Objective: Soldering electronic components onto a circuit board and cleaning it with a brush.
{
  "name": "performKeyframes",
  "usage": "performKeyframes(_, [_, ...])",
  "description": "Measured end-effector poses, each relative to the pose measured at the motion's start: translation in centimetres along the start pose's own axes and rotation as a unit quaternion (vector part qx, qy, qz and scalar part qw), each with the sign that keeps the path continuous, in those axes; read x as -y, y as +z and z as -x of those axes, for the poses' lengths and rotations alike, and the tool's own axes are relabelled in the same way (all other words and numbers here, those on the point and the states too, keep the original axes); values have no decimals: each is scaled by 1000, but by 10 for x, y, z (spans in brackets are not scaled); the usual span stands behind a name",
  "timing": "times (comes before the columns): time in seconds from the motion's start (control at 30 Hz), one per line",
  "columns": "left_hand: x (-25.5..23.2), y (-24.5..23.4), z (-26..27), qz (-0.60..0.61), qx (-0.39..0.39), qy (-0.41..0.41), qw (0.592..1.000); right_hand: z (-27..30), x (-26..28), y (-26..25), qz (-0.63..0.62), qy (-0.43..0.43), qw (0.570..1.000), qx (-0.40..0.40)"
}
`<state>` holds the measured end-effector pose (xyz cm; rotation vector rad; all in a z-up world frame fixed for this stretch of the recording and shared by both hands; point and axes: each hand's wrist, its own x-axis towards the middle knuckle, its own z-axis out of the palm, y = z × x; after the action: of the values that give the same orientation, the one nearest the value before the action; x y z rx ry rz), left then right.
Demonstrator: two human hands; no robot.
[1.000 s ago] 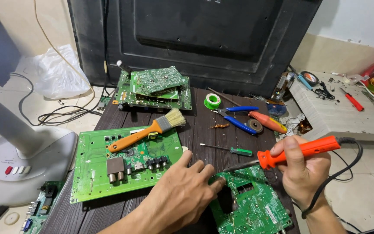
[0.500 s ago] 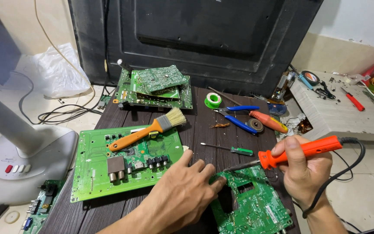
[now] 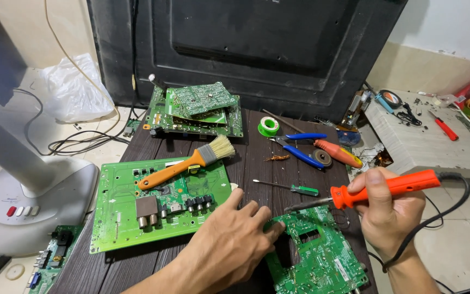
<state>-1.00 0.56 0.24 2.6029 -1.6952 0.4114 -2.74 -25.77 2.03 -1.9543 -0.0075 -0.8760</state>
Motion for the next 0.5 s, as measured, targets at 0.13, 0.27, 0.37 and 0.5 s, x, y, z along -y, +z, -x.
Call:
performKeyframes(0.13, [0,-2,-1,7,4,1,1000,5,-2,0,9,18,999,-41])
performKeyframes(0.27, [3,-4,-4,15,4,-1,1000,14,-1,-5,-97,-35,995,10])
performKeyframes(0.37, [6,-5,-6,27,-12,-5,1000,20,12,3,-94,-42,992,80])
performKeyframes(0.5, [9,-6,-7,30,-62,-30,997,21,21,13,19,33,982,186])
